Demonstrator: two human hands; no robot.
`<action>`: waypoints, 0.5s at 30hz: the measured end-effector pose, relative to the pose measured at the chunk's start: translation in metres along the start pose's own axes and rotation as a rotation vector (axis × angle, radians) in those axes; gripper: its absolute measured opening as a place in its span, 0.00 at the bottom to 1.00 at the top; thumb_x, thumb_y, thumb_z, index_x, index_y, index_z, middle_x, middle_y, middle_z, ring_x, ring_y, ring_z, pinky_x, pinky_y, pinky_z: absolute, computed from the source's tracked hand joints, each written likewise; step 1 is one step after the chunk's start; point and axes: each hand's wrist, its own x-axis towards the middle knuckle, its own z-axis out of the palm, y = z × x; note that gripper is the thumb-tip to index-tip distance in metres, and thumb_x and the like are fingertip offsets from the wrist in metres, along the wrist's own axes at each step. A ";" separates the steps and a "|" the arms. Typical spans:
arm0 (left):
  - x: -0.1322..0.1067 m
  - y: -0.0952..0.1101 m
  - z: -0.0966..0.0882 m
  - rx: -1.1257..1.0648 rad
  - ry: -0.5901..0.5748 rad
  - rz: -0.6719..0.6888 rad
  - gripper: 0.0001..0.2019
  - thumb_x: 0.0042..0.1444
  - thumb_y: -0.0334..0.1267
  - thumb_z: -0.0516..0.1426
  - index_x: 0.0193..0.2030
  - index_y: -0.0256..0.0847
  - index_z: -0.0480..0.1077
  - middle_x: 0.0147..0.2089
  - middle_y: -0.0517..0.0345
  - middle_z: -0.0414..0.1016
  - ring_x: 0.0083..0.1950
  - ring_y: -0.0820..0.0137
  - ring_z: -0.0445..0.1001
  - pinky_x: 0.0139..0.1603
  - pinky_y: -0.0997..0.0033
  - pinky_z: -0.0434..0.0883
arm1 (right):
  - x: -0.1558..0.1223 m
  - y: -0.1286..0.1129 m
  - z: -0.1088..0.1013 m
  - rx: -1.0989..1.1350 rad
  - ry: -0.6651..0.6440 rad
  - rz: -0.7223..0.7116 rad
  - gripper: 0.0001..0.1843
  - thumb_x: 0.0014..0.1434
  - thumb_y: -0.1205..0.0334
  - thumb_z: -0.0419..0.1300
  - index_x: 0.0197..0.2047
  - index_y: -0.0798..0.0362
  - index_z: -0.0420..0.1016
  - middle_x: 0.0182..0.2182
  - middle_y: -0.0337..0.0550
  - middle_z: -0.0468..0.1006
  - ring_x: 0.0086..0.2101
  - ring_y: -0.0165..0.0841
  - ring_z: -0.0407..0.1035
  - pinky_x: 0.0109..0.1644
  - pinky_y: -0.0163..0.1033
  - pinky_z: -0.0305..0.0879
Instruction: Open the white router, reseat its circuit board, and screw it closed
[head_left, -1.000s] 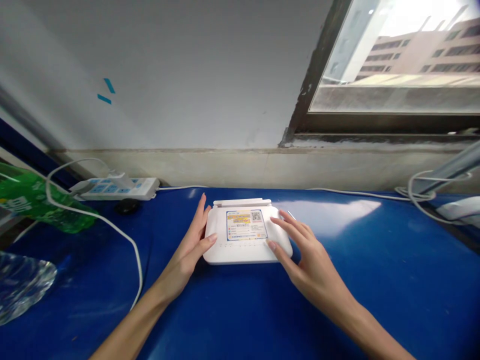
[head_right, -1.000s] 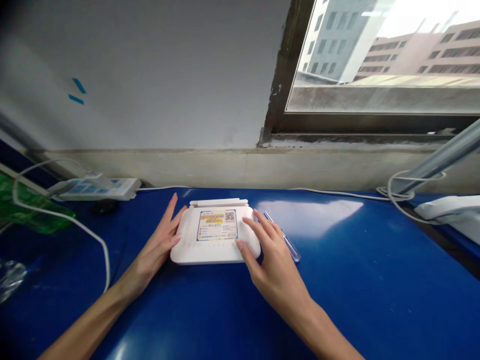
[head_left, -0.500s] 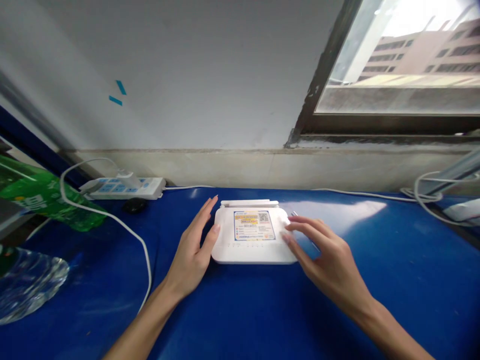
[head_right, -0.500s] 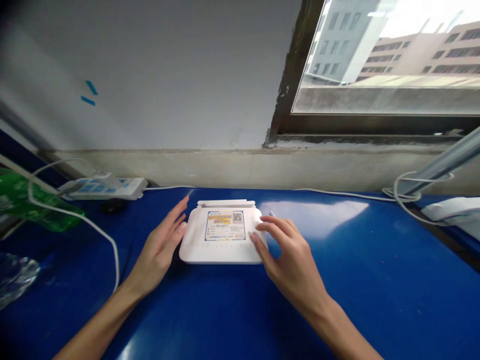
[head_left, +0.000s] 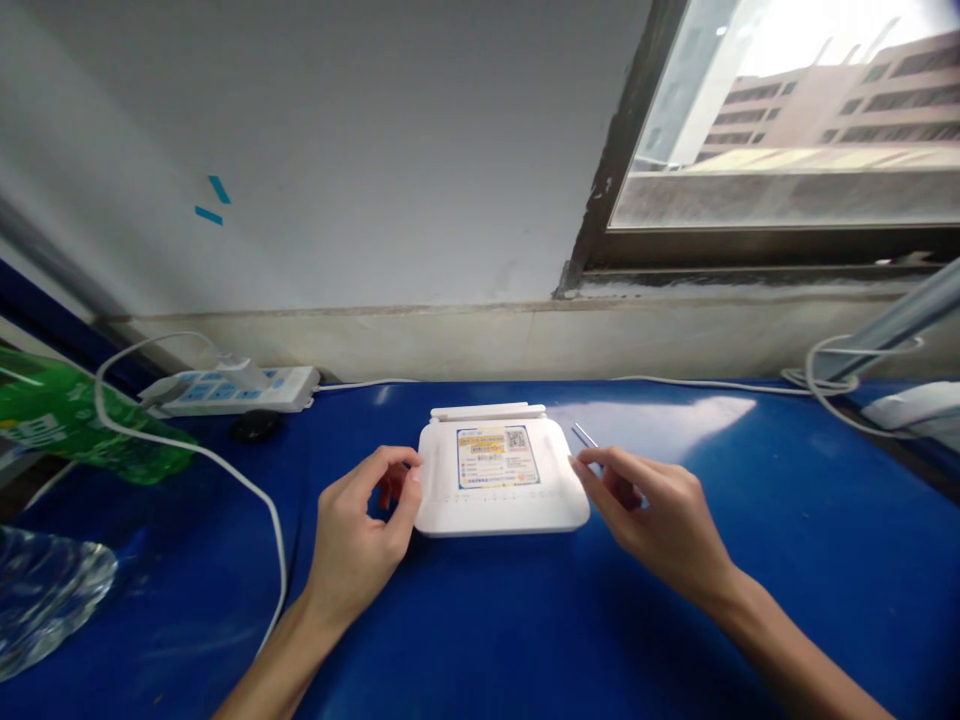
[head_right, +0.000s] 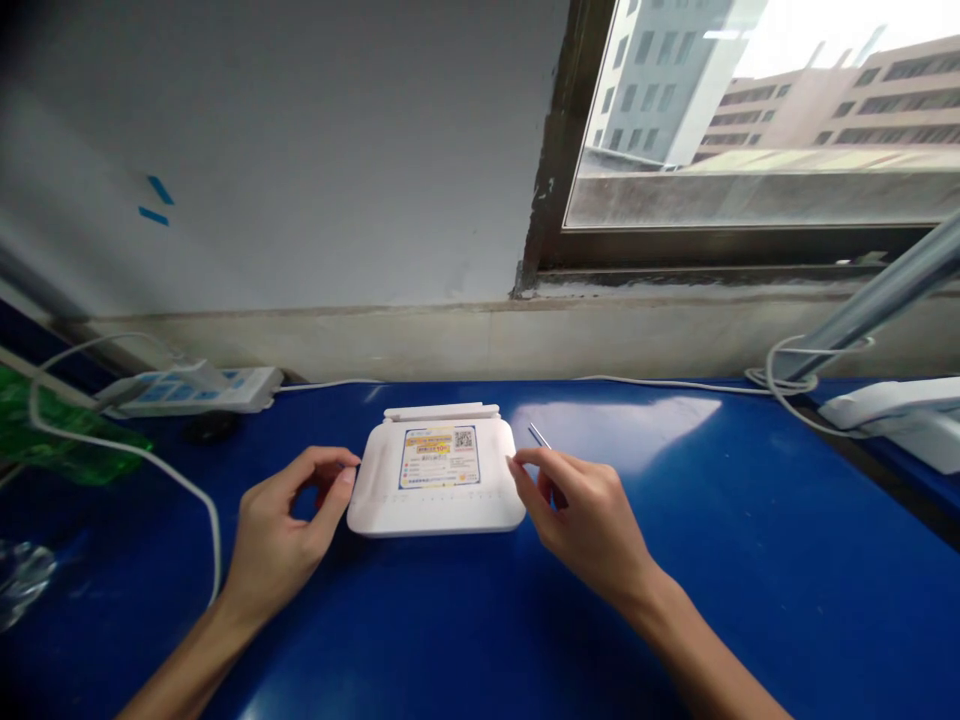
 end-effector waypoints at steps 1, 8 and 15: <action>0.000 0.000 0.000 0.006 0.001 0.006 0.05 0.65 0.38 0.57 0.42 0.43 0.73 0.30 0.64 0.73 0.29 0.73 0.71 0.31 0.75 0.68 | 0.000 0.001 0.000 -0.003 -0.001 -0.008 0.08 0.68 0.61 0.58 0.41 0.52 0.78 0.20 0.34 0.68 0.18 0.26 0.59 0.25 0.34 0.58; -0.001 0.002 0.000 0.034 0.005 0.032 0.05 0.65 0.38 0.57 0.41 0.43 0.73 0.26 0.65 0.69 0.26 0.73 0.69 0.29 0.75 0.67 | 0.000 0.004 0.000 -0.021 -0.028 -0.053 0.08 0.67 0.63 0.58 0.43 0.53 0.79 0.22 0.35 0.72 0.19 0.26 0.62 0.25 0.34 0.61; 0.000 0.005 -0.001 0.030 -0.003 0.076 0.04 0.65 0.36 0.57 0.42 0.43 0.73 0.25 0.66 0.67 0.25 0.75 0.68 0.29 0.76 0.66 | 0.001 -0.005 -0.002 0.028 -0.051 -0.035 0.05 0.64 0.63 0.59 0.40 0.51 0.78 0.21 0.34 0.72 0.18 0.26 0.63 0.25 0.34 0.62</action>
